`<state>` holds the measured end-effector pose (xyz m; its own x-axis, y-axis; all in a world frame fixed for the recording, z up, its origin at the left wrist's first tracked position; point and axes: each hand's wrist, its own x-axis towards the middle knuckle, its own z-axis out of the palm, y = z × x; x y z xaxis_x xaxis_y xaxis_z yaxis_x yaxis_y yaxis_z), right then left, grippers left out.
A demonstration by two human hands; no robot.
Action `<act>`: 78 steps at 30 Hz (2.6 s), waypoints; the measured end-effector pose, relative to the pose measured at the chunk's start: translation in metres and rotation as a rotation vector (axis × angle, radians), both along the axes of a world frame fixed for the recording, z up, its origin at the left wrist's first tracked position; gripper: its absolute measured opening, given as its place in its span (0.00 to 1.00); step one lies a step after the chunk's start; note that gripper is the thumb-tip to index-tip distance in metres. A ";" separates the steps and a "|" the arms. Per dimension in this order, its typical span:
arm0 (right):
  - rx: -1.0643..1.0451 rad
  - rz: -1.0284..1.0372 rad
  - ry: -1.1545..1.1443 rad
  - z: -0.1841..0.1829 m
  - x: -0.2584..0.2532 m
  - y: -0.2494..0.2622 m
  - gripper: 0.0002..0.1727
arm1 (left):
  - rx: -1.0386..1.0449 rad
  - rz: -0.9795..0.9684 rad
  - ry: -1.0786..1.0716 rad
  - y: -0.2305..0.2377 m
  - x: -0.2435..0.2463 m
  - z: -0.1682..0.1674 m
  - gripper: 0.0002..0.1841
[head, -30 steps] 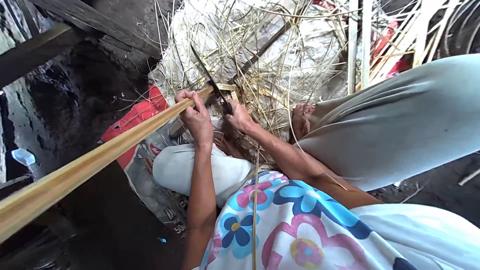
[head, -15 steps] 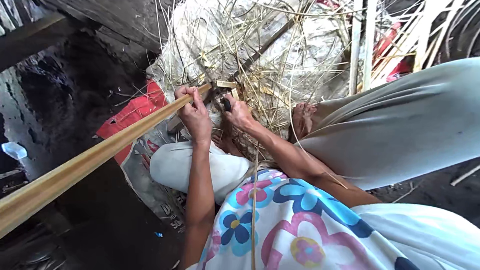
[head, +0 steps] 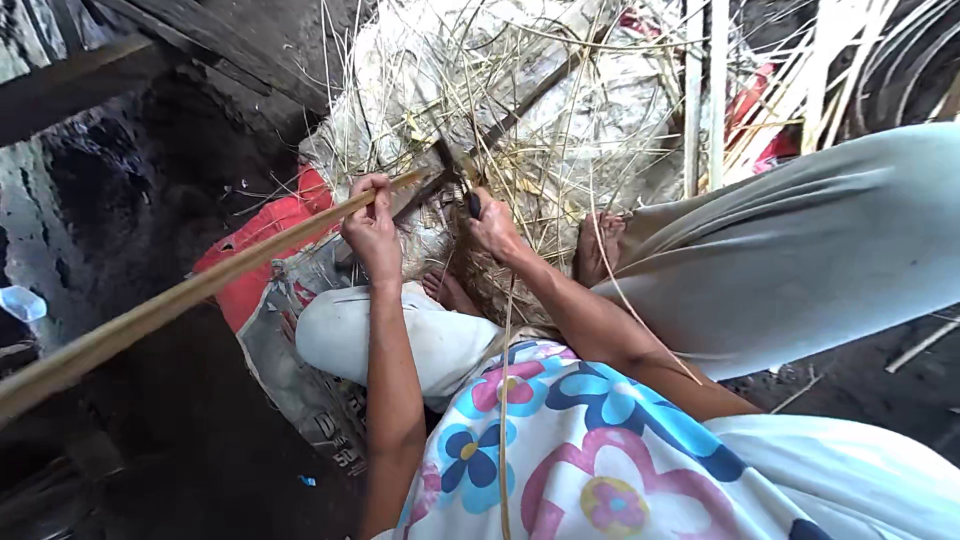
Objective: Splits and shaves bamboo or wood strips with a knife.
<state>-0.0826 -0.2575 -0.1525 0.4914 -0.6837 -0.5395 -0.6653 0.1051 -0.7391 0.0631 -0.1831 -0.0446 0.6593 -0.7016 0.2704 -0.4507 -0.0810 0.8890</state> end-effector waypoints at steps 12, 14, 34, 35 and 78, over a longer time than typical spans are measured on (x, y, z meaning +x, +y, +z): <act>-0.083 0.181 0.061 0.007 0.003 -0.006 0.30 | 0.013 -0.111 0.037 0.006 0.010 0.002 0.06; -0.095 0.171 0.046 0.014 0.004 -0.006 0.30 | 0.020 -0.109 0.027 0.005 0.011 0.002 0.06; -0.114 0.180 -0.014 0.022 0.000 -0.001 0.29 | -0.051 0.030 -0.009 -0.003 0.005 -0.003 0.04; -0.135 0.194 -0.027 0.026 0.001 0.000 0.30 | -0.052 0.037 -0.018 -0.004 0.004 -0.003 0.04; -0.072 0.157 0.037 0.003 0.000 -0.003 0.27 | 0.122 0.282 -0.115 -0.023 -0.003 -0.015 0.20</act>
<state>-0.0821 -0.2607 -0.1493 0.5754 -0.6380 -0.5117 -0.6966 -0.0544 -0.7154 0.0597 -0.2060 -0.0598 0.8023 -0.5274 0.2797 -0.4923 -0.3196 0.8096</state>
